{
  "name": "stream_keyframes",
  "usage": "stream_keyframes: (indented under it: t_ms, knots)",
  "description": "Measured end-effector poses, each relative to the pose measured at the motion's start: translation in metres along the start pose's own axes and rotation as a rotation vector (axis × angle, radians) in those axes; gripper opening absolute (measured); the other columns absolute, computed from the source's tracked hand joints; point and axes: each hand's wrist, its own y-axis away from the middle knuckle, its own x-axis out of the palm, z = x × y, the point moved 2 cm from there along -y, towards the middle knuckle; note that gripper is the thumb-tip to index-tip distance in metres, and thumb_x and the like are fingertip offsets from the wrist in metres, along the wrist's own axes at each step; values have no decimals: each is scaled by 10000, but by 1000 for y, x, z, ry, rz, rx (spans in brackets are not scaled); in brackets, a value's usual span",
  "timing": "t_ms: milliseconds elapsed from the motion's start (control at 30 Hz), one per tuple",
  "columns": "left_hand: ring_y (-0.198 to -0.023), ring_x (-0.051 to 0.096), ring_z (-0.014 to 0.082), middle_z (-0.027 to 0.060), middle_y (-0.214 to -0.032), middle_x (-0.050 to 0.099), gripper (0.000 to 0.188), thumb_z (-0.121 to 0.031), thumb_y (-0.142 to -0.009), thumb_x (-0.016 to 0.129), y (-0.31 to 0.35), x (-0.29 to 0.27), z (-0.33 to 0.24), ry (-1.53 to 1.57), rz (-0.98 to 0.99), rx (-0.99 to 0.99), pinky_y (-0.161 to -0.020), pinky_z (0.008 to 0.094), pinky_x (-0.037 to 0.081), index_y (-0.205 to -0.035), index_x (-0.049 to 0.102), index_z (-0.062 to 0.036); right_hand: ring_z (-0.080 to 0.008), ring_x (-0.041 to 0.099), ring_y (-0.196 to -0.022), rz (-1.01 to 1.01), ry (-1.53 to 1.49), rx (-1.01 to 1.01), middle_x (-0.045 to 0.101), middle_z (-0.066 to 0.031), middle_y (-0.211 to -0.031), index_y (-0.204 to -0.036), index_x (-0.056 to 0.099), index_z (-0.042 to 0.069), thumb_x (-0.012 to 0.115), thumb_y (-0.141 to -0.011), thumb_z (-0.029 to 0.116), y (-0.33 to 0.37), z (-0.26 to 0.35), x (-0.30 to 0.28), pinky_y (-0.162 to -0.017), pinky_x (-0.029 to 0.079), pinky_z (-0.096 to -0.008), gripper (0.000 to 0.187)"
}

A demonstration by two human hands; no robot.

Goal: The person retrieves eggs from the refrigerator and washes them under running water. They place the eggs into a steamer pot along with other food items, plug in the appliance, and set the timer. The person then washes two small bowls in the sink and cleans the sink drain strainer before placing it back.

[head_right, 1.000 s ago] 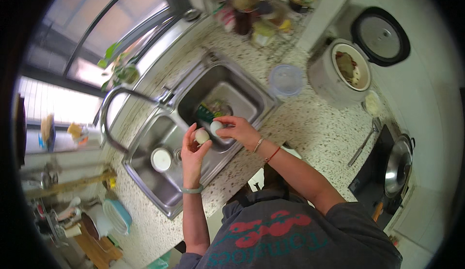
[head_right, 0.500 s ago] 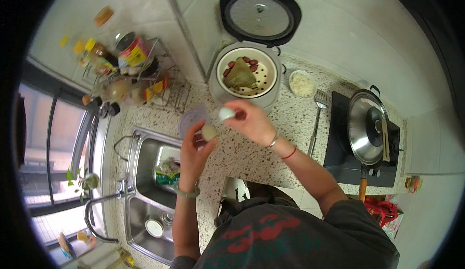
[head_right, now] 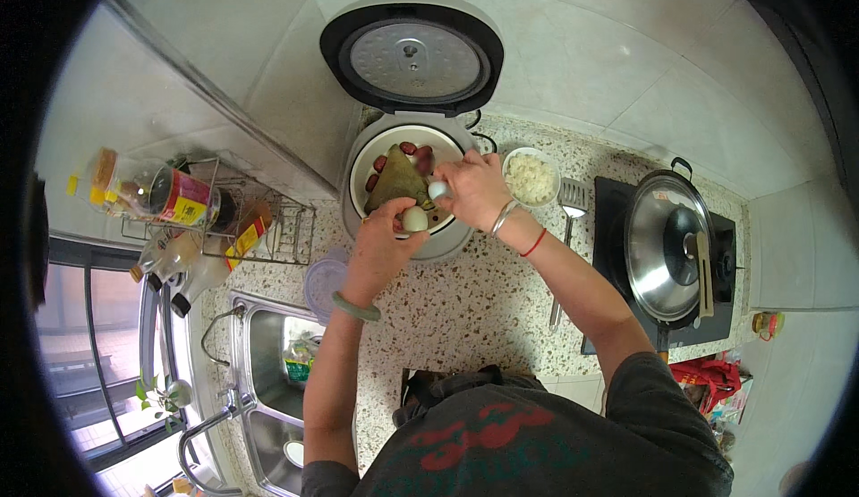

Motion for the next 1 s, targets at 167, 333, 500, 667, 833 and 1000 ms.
stream_keyframes:
  t_ms: [167,333,500,667,833,1000]
  knots:
    - [-916,605,331,142,-1003,645,407,-74,-719,674,-22,0,-1,-85,191,58,-800,422,479,-1114,577,-71,-198,516,-965,86,81,-82,660,-15,-862,-972,636,128,747,-680,227,-10,-5,7,-909,308,-385,328]
    - [-944,594,344,128,-992,647,377,-79,-743,634,-36,4,16,-111,337,127,-847,405,465,-1116,582,-83,-194,522,-972,196,182,-93,660,-28,-818,-910,629,103,729,-685,254,-18,-7,16,-941,290,-416,289]
    - [-956,586,341,125,-996,644,389,-33,-721,651,-49,-1,13,-152,465,119,-845,390,458,-1100,590,-97,-196,533,-983,277,236,-71,658,-42,-784,-891,640,97,721,-705,315,-22,-4,17,-958,271,-439,298]
    - [-952,586,327,117,-1000,638,385,-15,-708,665,-60,1,16,-283,490,307,-838,409,461,-1077,591,-95,-205,540,-988,281,255,-62,658,-42,-779,-844,658,100,710,-722,361,-23,-4,21,-967,265,-440,293]
    - [-927,587,331,113,-988,607,332,6,-698,645,-66,6,25,-264,511,536,-810,419,474,-1014,580,-72,-212,545,-985,249,275,-75,658,-43,-798,-834,668,108,705,-722,357,-22,-3,28,-959,273,-439,276]
    - [-848,600,304,106,-986,545,245,-10,-754,576,-65,9,28,-309,555,700,-727,402,506,-994,562,-61,-201,546,-1002,361,266,-56,648,-44,-805,-862,677,107,689,-736,302,-22,-5,21,-958,278,-440,234]
